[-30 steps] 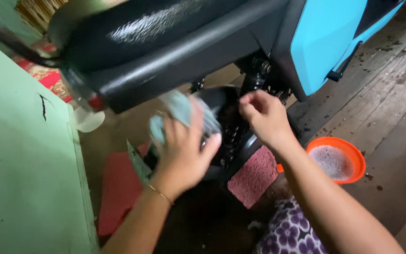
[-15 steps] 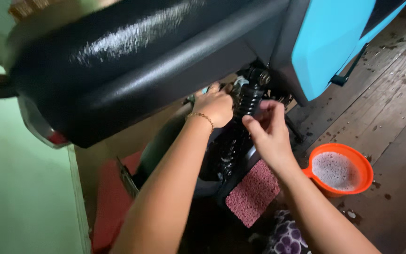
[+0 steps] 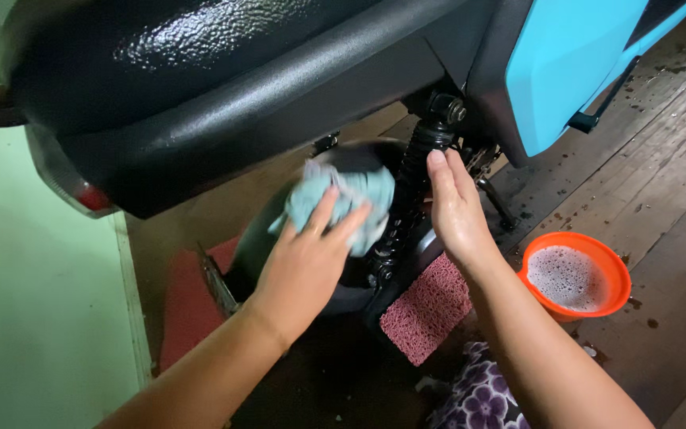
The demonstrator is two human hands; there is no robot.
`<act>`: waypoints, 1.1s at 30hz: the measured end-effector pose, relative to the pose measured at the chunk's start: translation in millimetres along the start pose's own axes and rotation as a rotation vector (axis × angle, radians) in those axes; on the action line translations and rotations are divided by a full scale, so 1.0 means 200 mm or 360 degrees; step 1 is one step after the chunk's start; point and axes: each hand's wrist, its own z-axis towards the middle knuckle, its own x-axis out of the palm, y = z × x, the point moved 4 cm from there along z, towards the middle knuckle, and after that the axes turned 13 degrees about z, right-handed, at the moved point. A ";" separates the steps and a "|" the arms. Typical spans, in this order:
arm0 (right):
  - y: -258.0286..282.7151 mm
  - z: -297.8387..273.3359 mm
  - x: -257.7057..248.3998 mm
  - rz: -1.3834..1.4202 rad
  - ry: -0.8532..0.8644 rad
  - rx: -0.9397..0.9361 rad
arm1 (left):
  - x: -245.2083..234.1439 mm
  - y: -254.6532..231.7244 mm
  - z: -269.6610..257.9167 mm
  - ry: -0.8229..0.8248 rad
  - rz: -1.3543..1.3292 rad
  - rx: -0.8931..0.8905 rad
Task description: The person cleans the rear section of a scooter using a cloth and soapy water. They wipe the rear fender, suspension springs, and license plate area, repeatedly dipping the cloth into a small orange bowl of soapy water.
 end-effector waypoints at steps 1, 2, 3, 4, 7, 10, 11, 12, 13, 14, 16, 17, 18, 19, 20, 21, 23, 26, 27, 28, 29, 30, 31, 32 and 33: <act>0.01 0.00 0.00 -0.0022 0.0010 -0.0021 | -0.03 -0.01 -0.07 0.0113 0.0049 0.0040; 0.01 0.00 0.00 -0.0032 0.0030 -0.0024 | -0.06 -0.02 -0.13 0.0226 0.0099 0.0080; 0.02 -0.01 0.00 -0.0040 0.0048 -0.0027 | -0.08 -0.02 -0.18 0.0340 0.0149 0.0124; 0.02 -0.01 0.00 -0.0049 0.0066 -0.0030 | -0.09 -0.01 -0.21 0.0362 0.0132 0.0144; 0.02 -0.01 0.01 -0.0002 0.0068 0.0025 | -0.07 -0.01 -0.22 0.0471 0.0093 0.0161; 0.02 -0.01 0.01 -0.0056 0.0040 0.0009 | -0.01 0.00 -0.16 0.0472 0.0098 0.0144; 0.01 0.00 0.01 -0.0068 0.0039 0.0006 | 0.00 0.00 -0.12 0.0333 0.0107 0.0160; 0.01 0.00 0.01 -0.0080 0.0037 0.0003 | 0.00 0.00 -0.09 0.0193 0.0117 0.0175; 0.00 0.00 0.01 -0.0097 0.0036 0.0003 | 0.03 0.00 -0.07 0.0198 0.0148 0.0195; -0.01 0.00 0.00 -0.0093 0.0059 -0.0008 | 0.06 0.00 -0.03 0.0203 0.0178 0.0214; -0.03 0.01 0.00 -0.0078 0.0098 -0.0034 | 0.11 0.01 0.07 0.0178 0.0185 0.0230; -0.03 0.01 0.00 -0.0068 0.0099 -0.0026 | 0.13 0.02 0.12 0.0148 0.0159 0.0224; -0.03 0.01 0.00 -0.0058 0.0100 -0.0017 | 0.16 0.04 0.17 0.0119 0.0132 0.0218; -0.03 0.01 0.00 -0.0050 0.0097 -0.0014 | 0.19 0.07 0.24 0.0169 0.0048 0.0141; -0.02 0.01 0.00 -0.0084 0.0093 -0.0021 | 0.23 0.10 0.30 0.0220 -0.0036 0.0063; -0.01 0.00 0.01 -0.0123 0.0090 -0.0033 | 0.26 0.13 0.36 0.0265 -0.0122 -0.0016; 0.00 0.00 0.01 -0.0135 0.0068 -0.0007 | 0.33 0.17 0.45 0.0447 -0.0339 -0.0166; 0.00 -0.01 0.04 -0.0120 0.0026 0.0054 | 0.41 0.19 0.58 0.0626 -0.0366 -0.0365; 0.01 -0.01 0.04 -0.0161 0.0007 0.0039 | 0.43 0.20 0.62 0.0667 -0.0319 -0.0416; 0.01 0.00 0.04 -0.0202 -0.0012 0.0023 | 0.44 0.22 0.66 0.0711 -0.0268 -0.0468; 0.02 0.00 0.04 -0.0206 -0.0003 -0.0025 | 0.46 0.22 0.70 0.0756 -0.0228 -0.0515; 0.02 0.00 0.03 -0.0210 0.0005 -0.0073 | 0.47 0.21 0.72 0.0800 -0.0186 -0.0562; 0.02 0.00 0.03 -0.0212 0.0019 -0.0112 | 0.48 0.20 0.71 0.0839 -0.0171 -0.0502; 0.02 0.00 0.02 -0.0277 -0.0001 -0.0122 | 0.48 0.20 0.70 0.0877 -0.0155 -0.0442; 0.02 0.00 0.02 -0.0345 -0.0009 -0.0128 | 0.47 0.20 0.67 0.0917 -0.0139 -0.0392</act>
